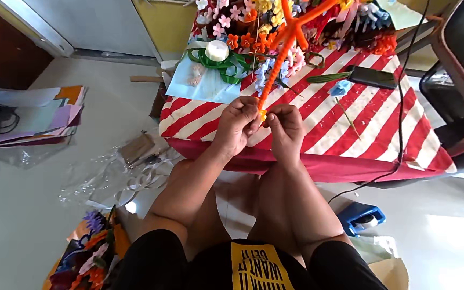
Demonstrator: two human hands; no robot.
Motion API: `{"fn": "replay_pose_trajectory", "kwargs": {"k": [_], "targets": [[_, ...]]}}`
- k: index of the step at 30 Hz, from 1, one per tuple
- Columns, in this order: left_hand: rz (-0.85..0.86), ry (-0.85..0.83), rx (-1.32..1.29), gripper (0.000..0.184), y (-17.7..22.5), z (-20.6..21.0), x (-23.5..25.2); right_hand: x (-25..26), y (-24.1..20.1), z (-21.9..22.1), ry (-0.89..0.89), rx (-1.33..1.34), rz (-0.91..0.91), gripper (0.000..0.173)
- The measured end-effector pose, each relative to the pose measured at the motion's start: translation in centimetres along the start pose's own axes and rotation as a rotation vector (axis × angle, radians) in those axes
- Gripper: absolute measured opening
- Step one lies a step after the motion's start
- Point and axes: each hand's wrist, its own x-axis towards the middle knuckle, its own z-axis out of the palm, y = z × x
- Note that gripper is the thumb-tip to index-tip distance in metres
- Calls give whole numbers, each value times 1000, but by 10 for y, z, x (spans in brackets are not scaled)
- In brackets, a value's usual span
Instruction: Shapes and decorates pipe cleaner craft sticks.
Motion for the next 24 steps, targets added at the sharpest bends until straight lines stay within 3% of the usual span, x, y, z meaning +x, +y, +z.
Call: {"fn": "replay_pose_trajectory", "kwargs": {"k": [4, 10, 15, 24], "targets": [[138, 56, 47, 18, 3, -4, 3, -1, -3, 4, -33, 32, 106, 8], [227, 105, 157, 19, 0, -3, 0, -4, -5, 9, -63, 59, 118, 9], [171, 181, 144, 22, -7, -2, -1, -4, -8, 7, -107, 47, 156, 7], [122, 118, 129, 20, -10, 2, 0, -7, -10, 10, -139, 69, 193, 8]]}}
